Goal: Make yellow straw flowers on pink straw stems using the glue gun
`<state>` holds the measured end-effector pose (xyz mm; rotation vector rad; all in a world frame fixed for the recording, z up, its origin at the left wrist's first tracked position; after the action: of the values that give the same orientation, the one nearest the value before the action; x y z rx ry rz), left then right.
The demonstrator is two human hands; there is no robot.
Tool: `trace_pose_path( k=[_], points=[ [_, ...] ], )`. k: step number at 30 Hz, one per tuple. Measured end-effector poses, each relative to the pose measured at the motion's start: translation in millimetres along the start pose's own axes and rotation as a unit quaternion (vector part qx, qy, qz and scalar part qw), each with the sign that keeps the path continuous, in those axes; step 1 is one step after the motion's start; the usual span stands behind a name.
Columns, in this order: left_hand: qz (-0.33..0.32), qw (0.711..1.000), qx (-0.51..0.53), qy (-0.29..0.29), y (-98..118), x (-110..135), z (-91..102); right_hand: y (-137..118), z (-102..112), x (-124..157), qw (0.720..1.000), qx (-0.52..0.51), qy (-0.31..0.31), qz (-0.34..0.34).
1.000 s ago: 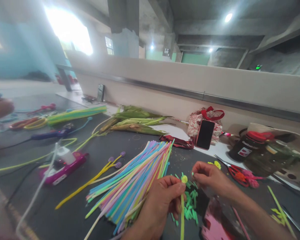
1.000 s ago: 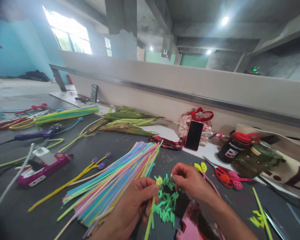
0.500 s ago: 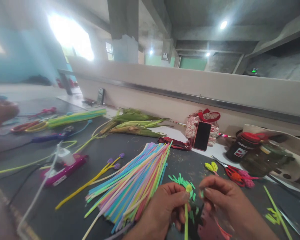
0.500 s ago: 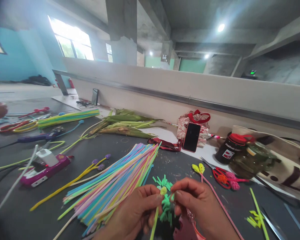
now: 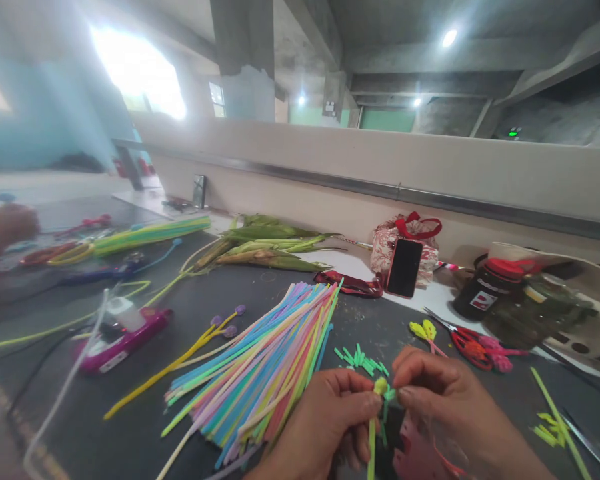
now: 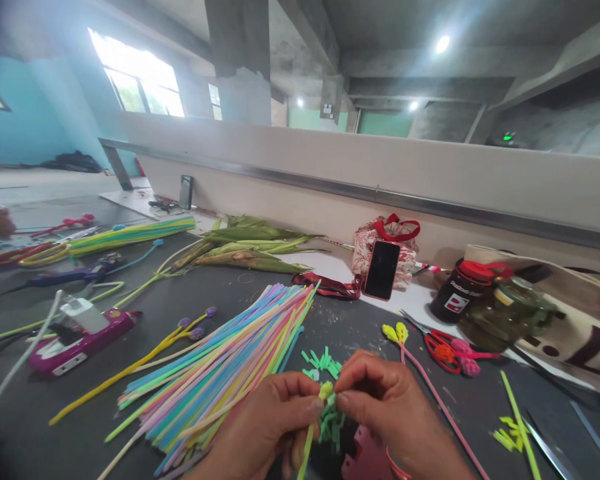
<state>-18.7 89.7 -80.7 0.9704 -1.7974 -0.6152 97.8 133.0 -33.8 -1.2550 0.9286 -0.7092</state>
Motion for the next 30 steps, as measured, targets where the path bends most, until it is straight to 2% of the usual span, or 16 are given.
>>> trace_pose_path(
  k=[6, 12, 21, 30],
  points=[
    [-0.009, 1.0, -0.018, -0.004, -0.5, 1.6, -2.9, -6.0, -4.3, -3.5, 0.996, 0.081, -0.016, 0.025],
    [-0.016, 1.0, -0.01, -0.009, 0.7, -1.3, -2.1, -4.5, -2.3, -3.7, 0.991, 0.125, -0.001, 0.04],
    [0.005, 0.999, -0.035, -0.04, -4.1, -8.9, 0.5, -10.5, -2.7, -5.8, 0.982, 0.188, 0.007, 0.029],
    [-0.026, 0.998, -0.063, -0.014, -0.2, -11.4, 0.8, -7.6, -2.3, -4.0, 0.975, 0.22, -0.003, 0.012]
  ],
)
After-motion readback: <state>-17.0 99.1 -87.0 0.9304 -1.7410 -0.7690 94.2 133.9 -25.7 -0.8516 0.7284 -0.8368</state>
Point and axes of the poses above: each hand's wrist, its own x-axis away from the middle knuckle, its own z-axis out of the back of the hand, y = z × x, the point moved 8 cm from there along -x, towards the middle knuckle, and after that the axes turned 9 degrees about z, right-handed, at the moved point
